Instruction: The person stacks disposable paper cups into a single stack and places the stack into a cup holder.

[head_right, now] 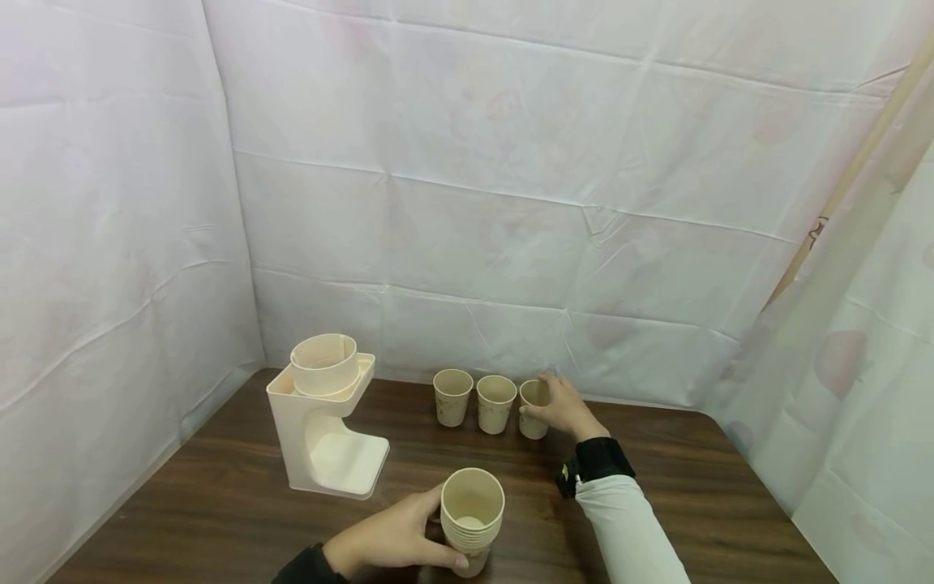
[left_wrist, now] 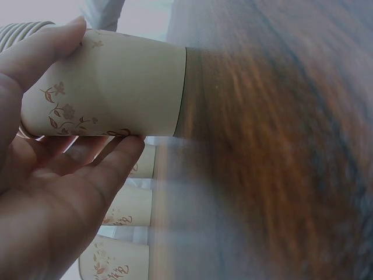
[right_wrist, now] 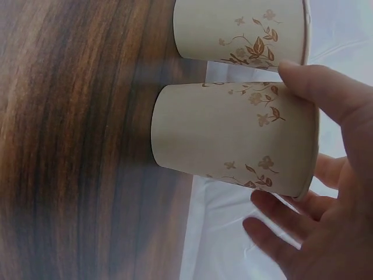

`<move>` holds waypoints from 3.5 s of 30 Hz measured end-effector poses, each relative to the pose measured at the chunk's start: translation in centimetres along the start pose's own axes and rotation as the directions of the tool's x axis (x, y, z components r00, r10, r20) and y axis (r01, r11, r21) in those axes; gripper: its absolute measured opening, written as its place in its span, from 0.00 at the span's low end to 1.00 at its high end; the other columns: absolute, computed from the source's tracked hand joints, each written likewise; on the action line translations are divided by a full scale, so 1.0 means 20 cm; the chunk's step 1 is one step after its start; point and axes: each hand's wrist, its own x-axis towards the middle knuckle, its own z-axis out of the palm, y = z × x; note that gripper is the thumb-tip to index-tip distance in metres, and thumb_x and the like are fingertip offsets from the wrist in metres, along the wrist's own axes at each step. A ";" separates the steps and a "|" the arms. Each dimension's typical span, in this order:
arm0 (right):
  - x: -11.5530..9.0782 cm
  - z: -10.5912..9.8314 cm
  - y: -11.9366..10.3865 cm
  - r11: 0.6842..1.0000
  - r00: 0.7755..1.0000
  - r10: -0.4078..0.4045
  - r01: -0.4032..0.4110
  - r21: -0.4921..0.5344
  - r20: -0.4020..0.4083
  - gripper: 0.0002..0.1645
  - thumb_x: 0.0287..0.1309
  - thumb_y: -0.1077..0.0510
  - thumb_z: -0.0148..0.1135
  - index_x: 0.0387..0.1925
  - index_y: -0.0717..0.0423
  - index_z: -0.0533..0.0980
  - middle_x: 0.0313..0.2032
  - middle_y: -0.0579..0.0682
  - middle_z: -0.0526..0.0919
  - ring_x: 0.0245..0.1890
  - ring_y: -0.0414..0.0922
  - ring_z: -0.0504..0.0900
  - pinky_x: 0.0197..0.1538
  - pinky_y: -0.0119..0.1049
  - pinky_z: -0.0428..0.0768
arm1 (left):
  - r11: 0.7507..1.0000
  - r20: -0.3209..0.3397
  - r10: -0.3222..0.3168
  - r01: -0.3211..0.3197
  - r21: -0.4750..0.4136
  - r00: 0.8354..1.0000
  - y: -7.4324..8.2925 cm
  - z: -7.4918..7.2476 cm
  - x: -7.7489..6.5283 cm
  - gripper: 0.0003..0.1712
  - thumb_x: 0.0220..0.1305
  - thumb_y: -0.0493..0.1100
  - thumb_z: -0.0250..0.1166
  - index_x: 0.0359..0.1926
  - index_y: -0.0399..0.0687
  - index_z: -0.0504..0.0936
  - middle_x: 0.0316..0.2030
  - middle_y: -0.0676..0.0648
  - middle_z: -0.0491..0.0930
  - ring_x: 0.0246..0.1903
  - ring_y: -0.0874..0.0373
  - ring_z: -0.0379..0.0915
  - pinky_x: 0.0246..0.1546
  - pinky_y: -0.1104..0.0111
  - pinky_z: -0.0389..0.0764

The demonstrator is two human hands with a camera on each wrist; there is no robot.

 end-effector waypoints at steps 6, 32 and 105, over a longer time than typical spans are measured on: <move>-0.01 0.00 0.01 0.999 1.000 -0.003 0.003 -0.043 -0.006 0.45 0.52 0.50 0.65 0.65 0.65 0.57 0.56 0.77 0.60 0.53 0.67 0.65 0.52 0.62 0.71 | 1.000 -0.001 -0.004 0.004 0.014 1.000 0.00 0.00 0.00 0.41 0.52 0.52 0.71 0.64 0.58 0.59 0.54 0.50 0.75 0.51 0.63 0.70 0.49 0.70 0.76; -0.15 -0.17 -0.10 0.961 0.970 -0.241 0.233 -0.148 -0.036 0.43 0.46 0.51 0.71 0.59 0.69 0.64 0.55 0.69 0.69 0.55 0.61 0.66 0.54 0.60 0.70 | 0.999 0.004 -0.031 0.031 -0.016 1.000 0.00 0.00 0.00 0.41 0.52 0.50 0.71 0.64 0.58 0.59 0.54 0.50 0.74 0.51 0.63 0.69 0.50 0.70 0.76; -0.69 -0.20 -0.77 0.780 0.761 -0.593 0.625 -0.048 0.264 0.30 0.56 0.36 0.58 0.60 0.25 0.65 0.59 0.39 0.66 0.53 0.38 0.69 0.50 0.45 0.77 | 0.999 0.013 -0.044 0.044 0.015 0.999 0.02 -0.01 0.00 0.40 0.53 0.52 0.70 0.63 0.58 0.58 0.52 0.56 0.74 0.49 0.65 0.70 0.49 0.70 0.76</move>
